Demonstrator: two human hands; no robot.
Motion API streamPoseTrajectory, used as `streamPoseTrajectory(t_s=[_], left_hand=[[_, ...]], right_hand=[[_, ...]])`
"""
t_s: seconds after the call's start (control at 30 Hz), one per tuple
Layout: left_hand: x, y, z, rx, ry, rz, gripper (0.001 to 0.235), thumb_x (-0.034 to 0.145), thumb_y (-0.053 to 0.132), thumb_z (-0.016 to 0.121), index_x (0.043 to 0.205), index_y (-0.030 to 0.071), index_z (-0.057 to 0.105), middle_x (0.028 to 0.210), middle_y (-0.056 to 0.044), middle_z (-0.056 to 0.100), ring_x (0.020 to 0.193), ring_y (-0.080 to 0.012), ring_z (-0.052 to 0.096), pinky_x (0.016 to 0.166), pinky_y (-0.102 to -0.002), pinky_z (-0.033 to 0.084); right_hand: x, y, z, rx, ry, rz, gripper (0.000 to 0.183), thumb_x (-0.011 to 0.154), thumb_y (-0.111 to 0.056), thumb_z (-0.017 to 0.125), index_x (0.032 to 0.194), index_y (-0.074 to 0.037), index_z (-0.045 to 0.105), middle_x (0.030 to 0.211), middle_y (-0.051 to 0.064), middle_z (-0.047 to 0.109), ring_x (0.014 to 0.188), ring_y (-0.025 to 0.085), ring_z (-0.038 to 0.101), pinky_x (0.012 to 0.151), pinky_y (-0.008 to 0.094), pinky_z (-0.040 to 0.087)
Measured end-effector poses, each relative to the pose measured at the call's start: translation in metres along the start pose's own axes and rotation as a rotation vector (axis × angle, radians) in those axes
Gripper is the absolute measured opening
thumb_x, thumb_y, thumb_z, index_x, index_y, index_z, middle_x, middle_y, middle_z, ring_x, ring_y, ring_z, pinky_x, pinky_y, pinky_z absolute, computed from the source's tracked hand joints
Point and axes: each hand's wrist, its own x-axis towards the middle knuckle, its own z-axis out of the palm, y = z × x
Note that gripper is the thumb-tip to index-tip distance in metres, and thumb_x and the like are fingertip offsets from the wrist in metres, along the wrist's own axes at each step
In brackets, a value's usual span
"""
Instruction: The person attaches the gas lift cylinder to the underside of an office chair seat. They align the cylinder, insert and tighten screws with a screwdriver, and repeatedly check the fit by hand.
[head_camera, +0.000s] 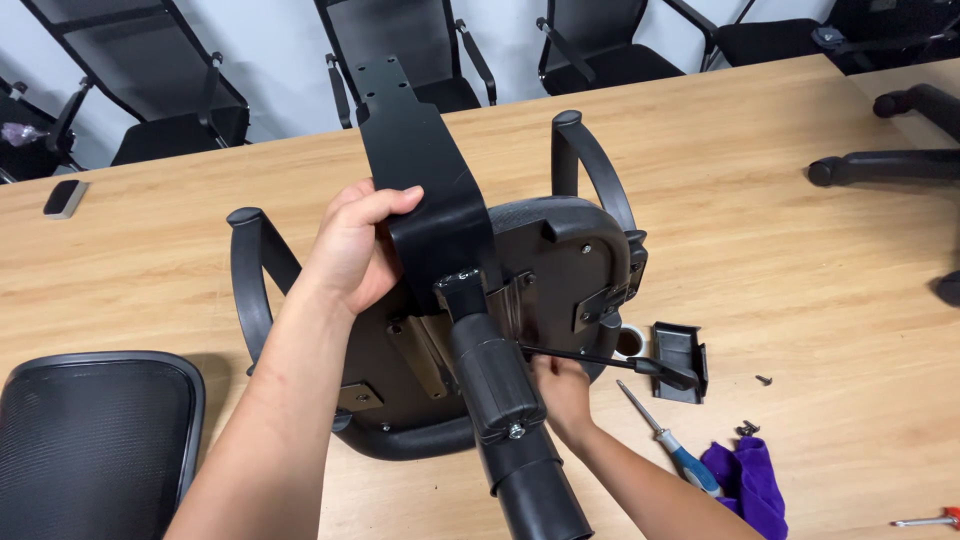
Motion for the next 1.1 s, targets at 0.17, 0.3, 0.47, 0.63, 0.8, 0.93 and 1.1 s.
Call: streamPoseTrajectory(t_s=[0.17, 0.3, 0.47, 0.63, 0.8, 0.93, 1.1], left_hand=[[-0.005, 0.001, 0.004, 0.009, 0.041, -0.007, 0.021, 0.087, 0.003, 0.066, 0.108, 0.0, 0.063, 0.105, -0.011, 0.07, 0.095, -0.0223, 0.072, 0.088, -0.039, 0.061], [-0.003, -0.003, 0.004, 0.019, 0.088, -0.003, 0.019, 0.087, 0.003, 0.067, 0.105, 0.0, 0.063, 0.103, -0.011, 0.069, 0.094, -0.0217, 0.071, 0.087, -0.039, 0.061], [-0.001, -0.004, 0.003, 0.035, 0.14, -0.009, 0.017, 0.086, 0.002, 0.067, 0.101, 0.001, 0.06, 0.1, -0.012, 0.068, 0.091, -0.023, 0.071, 0.083, -0.04, 0.061], [-0.006, 0.001, 0.015, 0.205, 0.168, 0.004, 0.018, 0.085, 0.006, 0.066, 0.102, 0.001, 0.063, 0.098, -0.01, 0.071, 0.09, -0.0198, 0.071, 0.082, -0.035, 0.061], [-0.021, -0.001, 0.006, 0.715, 0.144, 0.193, 0.03, 0.094, 0.023, 0.067, 0.115, 0.001, 0.068, 0.107, -0.008, 0.075, 0.099, -0.0139, 0.069, 0.09, -0.026, 0.054], [-0.048, 0.002, -0.009, 1.14, 0.273, 0.252, 0.047, 0.1, 0.039, 0.065, 0.119, -0.003, 0.064, 0.107, -0.026, 0.067, 0.107, -0.0379, 0.063, 0.082, -0.04, 0.053], [-0.093, -0.006, -0.027, 1.493, 0.065, 0.439, 0.061, 0.085, 0.041, 0.076, 0.131, 0.005, 0.059, 0.13, -0.017, 0.067, 0.126, -0.0313, 0.06, 0.106, -0.044, 0.046]], right_hand=[[-0.009, -0.003, 0.004, -0.072, 0.005, -0.099, 0.029, 0.096, -0.022, 0.063, 0.08, 0.001, 0.068, 0.07, 0.009, 0.07, 0.064, 0.014, 0.063, 0.065, 0.031, 0.052], [-0.008, 0.002, 0.008, 0.069, -0.029, -0.001, 0.033, 0.101, -0.024, 0.059, 0.083, 0.002, 0.066, 0.072, 0.007, 0.066, 0.066, 0.013, 0.059, 0.064, 0.032, 0.05], [0.004, 0.013, 0.013, 0.479, -0.127, 0.326, 0.029, 0.102, -0.025, 0.055, 0.096, -0.002, 0.071, 0.082, 0.007, 0.071, 0.072, 0.016, 0.065, 0.071, 0.031, 0.051], [0.024, 0.051, 0.015, 0.691, -0.23, 0.319, 0.025, 0.103, -0.019, 0.055, 0.104, 0.003, 0.068, 0.094, 0.012, 0.069, 0.086, 0.02, 0.066, 0.077, 0.033, 0.055], [-0.033, -0.025, -0.021, 0.613, -0.387, 0.387, 0.037, 0.099, -0.026, 0.049, 0.121, -0.003, 0.069, 0.113, 0.007, 0.075, 0.103, 0.016, 0.071, 0.09, 0.031, 0.056], [-0.073, -0.06, -0.059, 0.266, -0.558, 0.567, 0.059, 0.1, -0.056, 0.039, 0.134, -0.012, 0.061, 0.107, 0.008, 0.068, 0.09, 0.017, 0.064, 0.081, 0.034, 0.052], [-0.129, -0.078, -0.11, 0.188, -0.697, 0.547, 0.073, 0.095, -0.065, 0.033, 0.137, -0.009, 0.056, 0.105, 0.009, 0.063, 0.087, 0.02, 0.06, 0.071, 0.036, 0.048]])
